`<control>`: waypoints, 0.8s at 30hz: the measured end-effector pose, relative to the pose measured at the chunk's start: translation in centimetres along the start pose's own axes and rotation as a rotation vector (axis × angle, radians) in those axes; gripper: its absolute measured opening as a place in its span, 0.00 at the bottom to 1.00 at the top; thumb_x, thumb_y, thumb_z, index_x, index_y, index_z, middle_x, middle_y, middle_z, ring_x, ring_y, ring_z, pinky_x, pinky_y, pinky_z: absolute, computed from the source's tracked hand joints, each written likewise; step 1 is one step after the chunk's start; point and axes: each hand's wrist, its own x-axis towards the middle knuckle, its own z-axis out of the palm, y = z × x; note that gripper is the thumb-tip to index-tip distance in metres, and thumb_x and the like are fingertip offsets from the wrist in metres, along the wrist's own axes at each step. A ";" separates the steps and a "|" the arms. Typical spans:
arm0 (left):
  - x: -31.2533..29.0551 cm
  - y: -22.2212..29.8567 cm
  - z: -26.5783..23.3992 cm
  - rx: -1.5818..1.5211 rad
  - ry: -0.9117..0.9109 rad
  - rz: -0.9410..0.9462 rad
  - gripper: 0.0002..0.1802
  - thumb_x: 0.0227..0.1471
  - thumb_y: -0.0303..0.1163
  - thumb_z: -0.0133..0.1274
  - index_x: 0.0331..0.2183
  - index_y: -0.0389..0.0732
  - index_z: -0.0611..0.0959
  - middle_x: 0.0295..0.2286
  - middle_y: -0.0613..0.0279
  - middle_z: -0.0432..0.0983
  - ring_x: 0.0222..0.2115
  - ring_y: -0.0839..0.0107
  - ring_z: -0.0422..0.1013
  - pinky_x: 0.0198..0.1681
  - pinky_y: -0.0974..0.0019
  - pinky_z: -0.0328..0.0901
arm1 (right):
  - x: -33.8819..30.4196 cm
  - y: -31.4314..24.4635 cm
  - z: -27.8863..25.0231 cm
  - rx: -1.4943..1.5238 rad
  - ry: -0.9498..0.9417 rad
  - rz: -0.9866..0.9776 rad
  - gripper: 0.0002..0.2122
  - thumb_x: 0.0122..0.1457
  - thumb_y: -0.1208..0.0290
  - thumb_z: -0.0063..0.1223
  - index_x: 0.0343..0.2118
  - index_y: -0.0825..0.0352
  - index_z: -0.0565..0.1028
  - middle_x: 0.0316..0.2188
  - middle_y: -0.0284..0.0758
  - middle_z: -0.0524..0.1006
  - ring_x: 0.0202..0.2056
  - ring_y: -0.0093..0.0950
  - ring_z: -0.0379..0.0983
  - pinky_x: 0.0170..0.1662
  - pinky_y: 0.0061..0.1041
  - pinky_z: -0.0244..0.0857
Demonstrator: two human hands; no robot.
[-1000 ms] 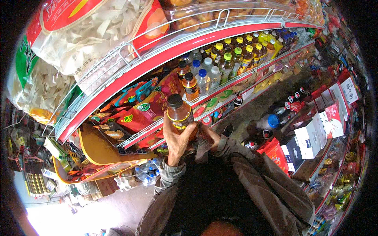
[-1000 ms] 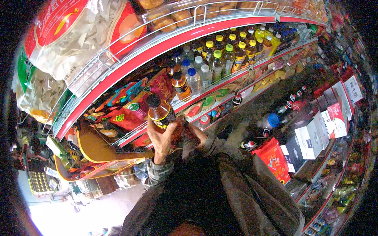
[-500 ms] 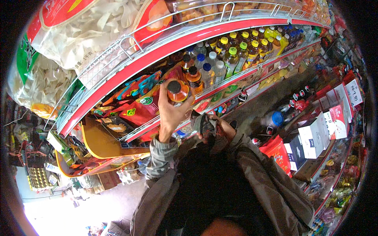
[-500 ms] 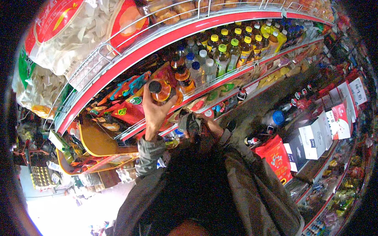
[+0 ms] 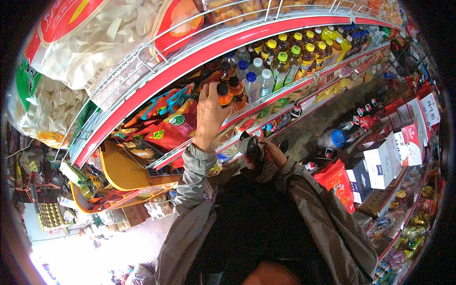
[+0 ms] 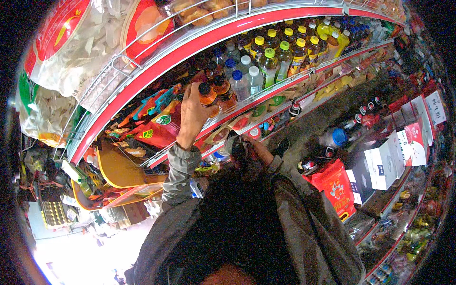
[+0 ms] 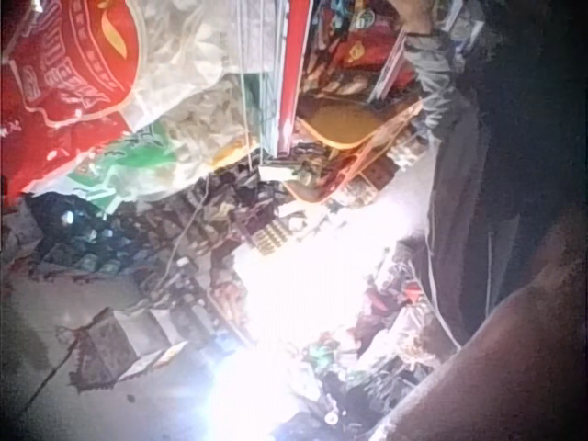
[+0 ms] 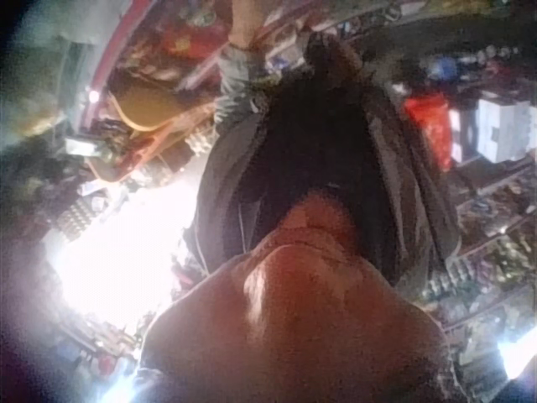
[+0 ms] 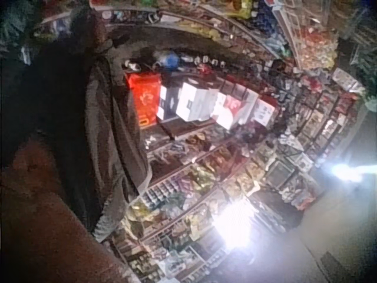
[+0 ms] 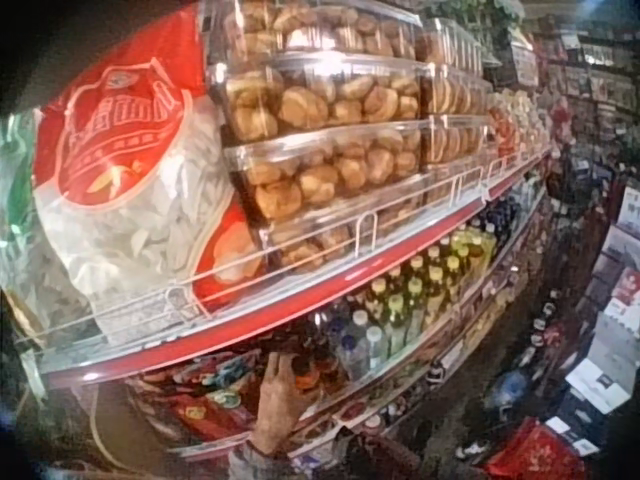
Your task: The person takes several beverage bottles from a store shelf one by one and wipes each bottle with a cloth before returning it to the shelf.
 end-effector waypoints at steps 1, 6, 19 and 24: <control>0.0 -0.1 0.1 0.012 -0.004 -0.007 0.39 0.33 0.25 0.72 0.48 0.34 0.70 0.45 0.42 0.70 0.46 0.41 0.69 0.46 0.50 0.68 | -0.1 -0.2 0.4 -0.035 0.019 -0.011 0.25 0.67 0.51 0.44 0.53 0.70 0.72 0.42 0.44 0.80 0.39 0.35 0.79 0.42 0.37 0.75; 0.5 -0.2 0.5 0.044 -0.015 -0.014 0.38 0.32 0.19 0.70 0.45 0.31 0.67 0.43 0.38 0.66 0.44 0.36 0.68 0.44 0.49 0.70 | 0.7 0.1 0.2 -0.170 0.236 -0.028 0.22 0.67 0.51 0.43 0.50 0.68 0.73 0.36 0.42 0.80 0.33 0.36 0.79 0.38 0.36 0.75; -0.3 -1.6 1.1 0.185 -0.100 0.009 0.41 0.31 0.22 0.71 0.49 0.33 0.69 0.43 0.40 0.69 0.45 0.41 0.68 0.46 0.50 0.68 | 2.7 2.1 -4.8 -0.028 0.095 0.011 0.26 0.67 0.48 0.42 0.52 0.68 0.74 0.44 0.41 0.80 0.41 0.34 0.79 0.45 0.34 0.74; -0.9 -1.0 0.3 0.205 -0.012 0.025 0.43 0.32 0.21 0.70 0.53 0.35 0.70 0.42 0.44 0.69 0.46 0.47 0.66 0.48 0.51 0.66 | 2.4 1.2 -3.3 0.151 -0.086 0.141 0.28 0.67 0.46 0.40 0.53 0.71 0.73 0.43 0.44 0.79 0.39 0.36 0.79 0.43 0.35 0.75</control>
